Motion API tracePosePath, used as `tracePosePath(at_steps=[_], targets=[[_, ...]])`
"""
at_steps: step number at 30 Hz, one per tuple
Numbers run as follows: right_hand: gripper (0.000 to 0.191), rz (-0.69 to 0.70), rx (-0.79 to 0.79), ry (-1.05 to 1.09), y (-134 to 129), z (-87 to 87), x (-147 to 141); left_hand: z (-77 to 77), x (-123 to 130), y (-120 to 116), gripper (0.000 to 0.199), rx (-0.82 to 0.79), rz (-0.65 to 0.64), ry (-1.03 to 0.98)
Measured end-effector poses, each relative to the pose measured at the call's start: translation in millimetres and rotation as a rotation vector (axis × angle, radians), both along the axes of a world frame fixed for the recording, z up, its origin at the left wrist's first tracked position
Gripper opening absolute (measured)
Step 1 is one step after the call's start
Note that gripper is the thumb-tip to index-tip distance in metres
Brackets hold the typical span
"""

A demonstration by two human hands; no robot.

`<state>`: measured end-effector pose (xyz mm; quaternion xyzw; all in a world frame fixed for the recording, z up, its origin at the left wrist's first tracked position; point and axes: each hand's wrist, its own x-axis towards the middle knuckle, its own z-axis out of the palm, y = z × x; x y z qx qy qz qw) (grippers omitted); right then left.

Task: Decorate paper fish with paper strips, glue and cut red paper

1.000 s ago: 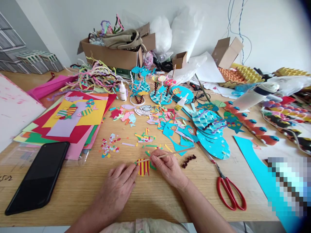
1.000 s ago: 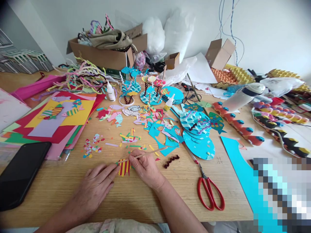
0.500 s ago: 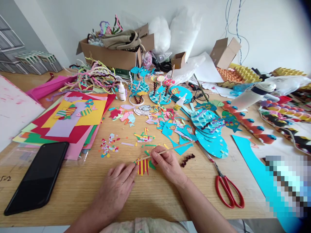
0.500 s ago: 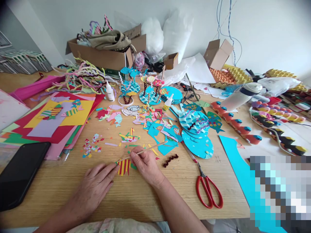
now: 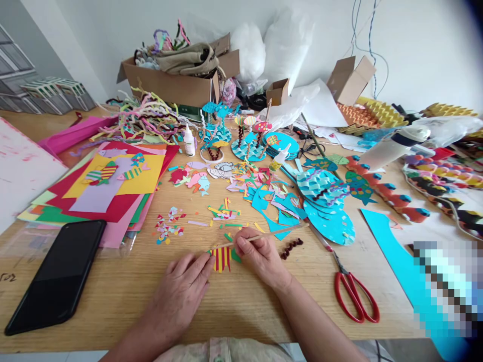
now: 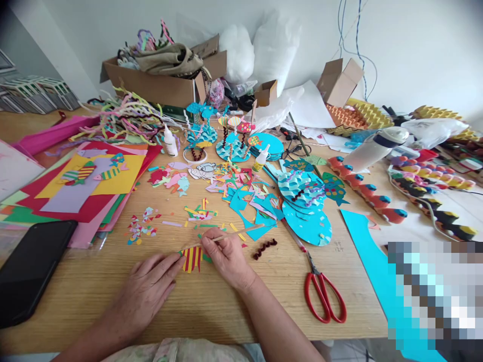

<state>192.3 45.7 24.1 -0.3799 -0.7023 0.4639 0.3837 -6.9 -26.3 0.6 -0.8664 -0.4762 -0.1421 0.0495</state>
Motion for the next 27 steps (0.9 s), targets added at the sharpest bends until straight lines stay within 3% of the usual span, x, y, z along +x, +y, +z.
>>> tracePosePath(at_steps=[13,22,27], targets=[[0.032,0.02,0.011,-0.033,0.5,-4.8,-1.5,1.6,1.2,-0.4,0.03,-0.01,0.011,0.003],[0.025,0.065,0.185,-0.122,-0.7,-5.2,1.3,1.0,0.5,0.0,0.034,0.019,0.005,-0.019],[0.028,0.023,0.054,0.023,0.0,-4.2,2.1,1.3,1.4,0.5,0.036,0.036,0.013,-0.035]])
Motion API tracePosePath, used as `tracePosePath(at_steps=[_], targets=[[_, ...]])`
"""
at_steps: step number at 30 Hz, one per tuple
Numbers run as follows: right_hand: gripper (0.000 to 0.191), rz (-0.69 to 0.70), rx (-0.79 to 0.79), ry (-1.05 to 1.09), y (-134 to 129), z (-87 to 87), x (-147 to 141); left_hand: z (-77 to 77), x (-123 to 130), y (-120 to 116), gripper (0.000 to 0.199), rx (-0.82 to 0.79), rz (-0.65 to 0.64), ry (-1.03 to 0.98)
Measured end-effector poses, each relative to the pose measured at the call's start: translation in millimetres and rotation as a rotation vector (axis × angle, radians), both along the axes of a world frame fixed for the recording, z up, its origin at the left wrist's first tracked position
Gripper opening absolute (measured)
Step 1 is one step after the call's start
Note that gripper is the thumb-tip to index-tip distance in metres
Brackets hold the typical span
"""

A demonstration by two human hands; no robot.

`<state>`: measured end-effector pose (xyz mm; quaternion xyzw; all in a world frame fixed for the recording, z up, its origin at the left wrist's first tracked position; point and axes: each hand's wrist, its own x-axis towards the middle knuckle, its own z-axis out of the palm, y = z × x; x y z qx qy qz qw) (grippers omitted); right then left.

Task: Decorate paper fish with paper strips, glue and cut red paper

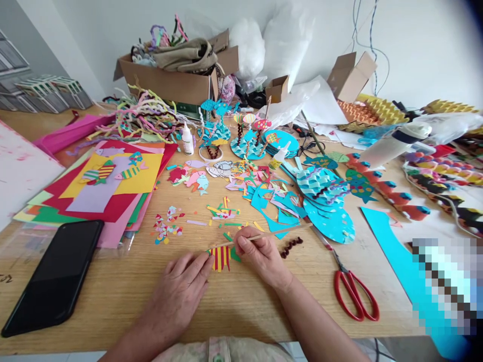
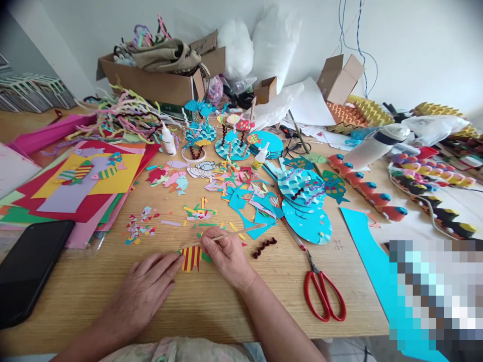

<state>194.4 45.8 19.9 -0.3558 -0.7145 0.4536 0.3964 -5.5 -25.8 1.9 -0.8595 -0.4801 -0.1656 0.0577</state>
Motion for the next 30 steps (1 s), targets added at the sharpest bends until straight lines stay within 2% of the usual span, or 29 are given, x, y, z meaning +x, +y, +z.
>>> tracePosePath(at_steps=[16,22,30], targets=[[0.03,0.032,0.009,-0.083,-0.3,0.0,-3.0,1.2,-1.3,0.3,0.035,-0.03,-0.016,0.026],[0.03,-0.018,-0.05,-0.011,-0.1,1.8,0.2,-0.8,-0.9,-0.7,0.034,-0.034,-0.003,0.031],[0.031,0.021,0.007,-0.072,-0.6,1.4,-2.2,-1.3,-1.0,0.0,0.034,0.001,-0.011,0.015]])
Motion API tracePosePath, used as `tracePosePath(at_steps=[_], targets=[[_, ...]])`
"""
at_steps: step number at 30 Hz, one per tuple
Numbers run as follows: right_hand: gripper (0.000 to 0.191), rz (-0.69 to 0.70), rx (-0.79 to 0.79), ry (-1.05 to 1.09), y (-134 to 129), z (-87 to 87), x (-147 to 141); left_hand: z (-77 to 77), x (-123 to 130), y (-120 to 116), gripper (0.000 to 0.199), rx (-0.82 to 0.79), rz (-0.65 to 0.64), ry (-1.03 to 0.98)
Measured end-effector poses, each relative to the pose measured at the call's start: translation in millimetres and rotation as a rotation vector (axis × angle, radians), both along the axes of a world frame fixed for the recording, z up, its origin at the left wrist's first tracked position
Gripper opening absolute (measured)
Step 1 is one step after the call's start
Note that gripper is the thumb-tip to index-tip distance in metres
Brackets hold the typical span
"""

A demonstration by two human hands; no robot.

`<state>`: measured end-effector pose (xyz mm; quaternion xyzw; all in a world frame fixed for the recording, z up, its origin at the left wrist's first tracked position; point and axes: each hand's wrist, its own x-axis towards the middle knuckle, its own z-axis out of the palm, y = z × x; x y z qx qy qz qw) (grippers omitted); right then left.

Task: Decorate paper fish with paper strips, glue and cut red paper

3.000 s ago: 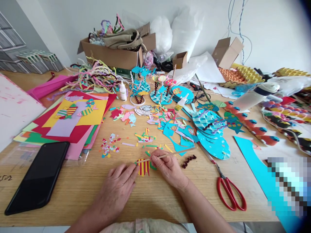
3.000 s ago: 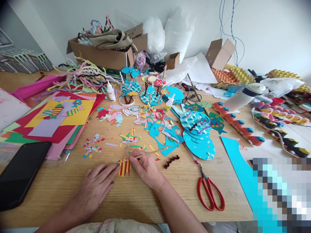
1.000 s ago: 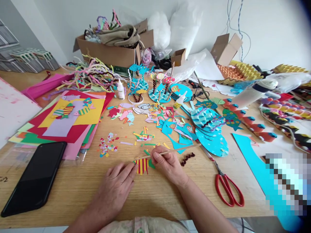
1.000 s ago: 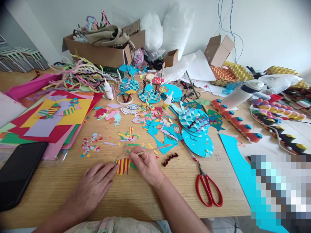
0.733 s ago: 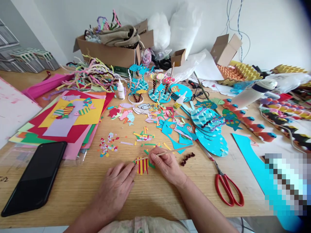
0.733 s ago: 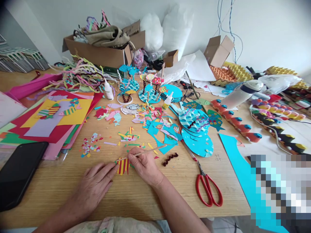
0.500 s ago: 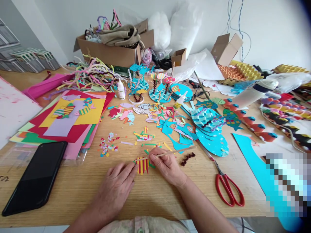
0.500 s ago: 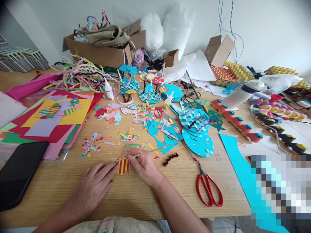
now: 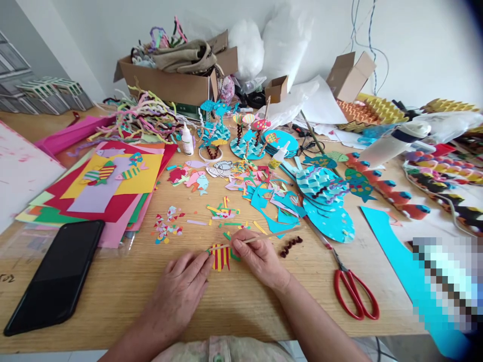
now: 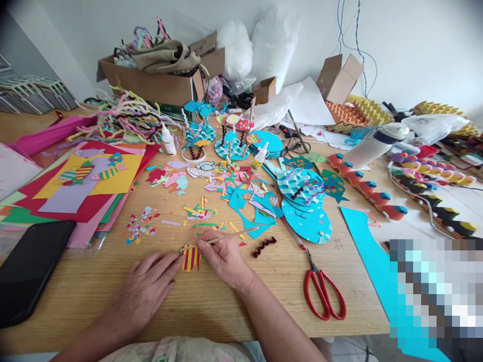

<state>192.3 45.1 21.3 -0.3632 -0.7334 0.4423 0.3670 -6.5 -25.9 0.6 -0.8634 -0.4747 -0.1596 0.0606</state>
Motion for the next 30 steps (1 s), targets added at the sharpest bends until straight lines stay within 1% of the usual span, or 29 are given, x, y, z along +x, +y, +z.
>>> tracePosePath(at_steps=[3,7,13,15,19,23,27,30], targets=[[0.031,0.002,0.044,-0.032,0.6,-3.0,-1.3,-0.5,0.0,-0.1,0.033,0.012,0.009,-0.007],[0.03,0.006,0.077,-0.066,0.6,-4.4,-1.9,-1.0,-0.3,-0.5,0.034,-0.027,0.004,0.011],[0.03,-0.039,-0.014,0.059,-1.6,0.3,-0.6,0.1,-0.4,-0.5,0.036,-0.052,0.01,0.015],[0.031,-0.039,-0.021,0.07,-1.6,1.2,-0.4,0.6,-0.2,-0.5,0.035,-0.055,0.005,0.018],[0.032,-0.014,0.009,0.004,-0.9,-1.4,-0.8,0.7,0.4,-0.8,0.033,-0.043,0.012,0.007],[0.028,-0.009,0.067,-0.048,-1.0,-3.4,-0.3,0.7,-0.2,-1.0,0.032,-0.047,0.01,0.016],[0.025,0.042,0.153,-0.089,-1.6,2.8,2.2,0.8,-1.1,-1.0,0.032,-0.056,0.003,0.028],[0.027,0.0,0.118,-0.048,-1.8,7.1,4.2,0.6,-0.6,-0.9,0.033,-0.045,0.011,0.012]])
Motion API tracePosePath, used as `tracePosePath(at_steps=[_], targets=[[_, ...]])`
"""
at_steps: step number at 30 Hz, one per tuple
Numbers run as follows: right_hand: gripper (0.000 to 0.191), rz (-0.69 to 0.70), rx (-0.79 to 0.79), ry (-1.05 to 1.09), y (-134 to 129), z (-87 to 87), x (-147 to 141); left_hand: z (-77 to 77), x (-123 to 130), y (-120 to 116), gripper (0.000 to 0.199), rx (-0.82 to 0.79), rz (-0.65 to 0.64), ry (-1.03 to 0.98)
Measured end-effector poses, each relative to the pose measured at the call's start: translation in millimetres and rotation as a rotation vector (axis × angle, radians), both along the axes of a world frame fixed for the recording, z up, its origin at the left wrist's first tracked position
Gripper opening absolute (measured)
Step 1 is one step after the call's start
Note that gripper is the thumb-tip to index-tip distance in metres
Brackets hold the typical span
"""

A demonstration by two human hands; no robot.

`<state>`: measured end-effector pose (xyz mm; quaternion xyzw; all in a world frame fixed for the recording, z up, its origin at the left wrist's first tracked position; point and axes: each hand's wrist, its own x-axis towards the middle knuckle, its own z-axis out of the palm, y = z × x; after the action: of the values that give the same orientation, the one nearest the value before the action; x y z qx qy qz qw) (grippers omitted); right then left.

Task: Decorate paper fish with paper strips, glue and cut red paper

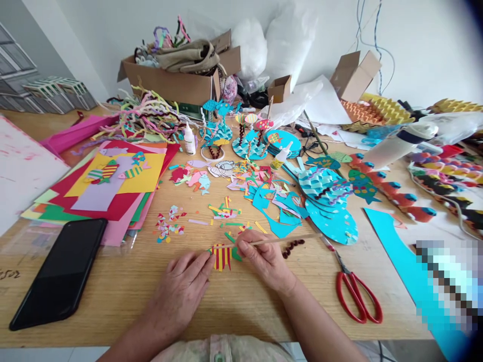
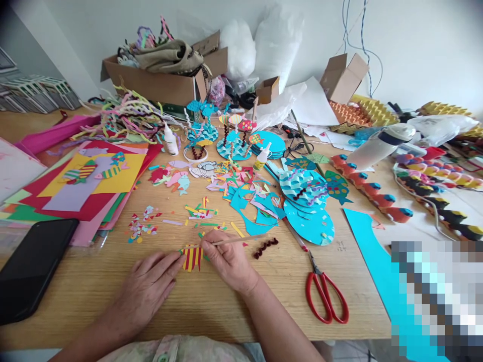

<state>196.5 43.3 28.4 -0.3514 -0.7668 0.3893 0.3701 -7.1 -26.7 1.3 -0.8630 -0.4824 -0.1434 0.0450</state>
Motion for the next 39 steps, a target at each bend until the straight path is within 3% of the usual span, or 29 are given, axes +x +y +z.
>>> tracePosePath(at_steps=[6,17,25,36,39], targets=[[0.029,-0.001,-0.047,-0.01,0.9,-5.4,-1.5,-0.3,-0.4,0.1,0.034,-0.011,-0.002,0.013],[0.022,0.053,0.073,-0.074,0.1,-4.7,-4.1,-0.6,-0.3,0.0,0.032,-0.007,0.0,0.014],[0.03,-0.033,-0.058,0.026,-0.3,-6.0,-1.5,-3.9,-1.2,-1.0,0.035,-0.049,0.014,0.029],[0.022,0.043,0.068,-0.054,-0.7,-6.8,-5.0,1.0,0.3,-0.2,0.035,-0.046,0.006,0.004],[0.022,0.008,0.042,-0.017,-0.9,-7.4,-3.7,2.1,0.7,-0.2,0.033,-0.03,0.007,-0.006]])
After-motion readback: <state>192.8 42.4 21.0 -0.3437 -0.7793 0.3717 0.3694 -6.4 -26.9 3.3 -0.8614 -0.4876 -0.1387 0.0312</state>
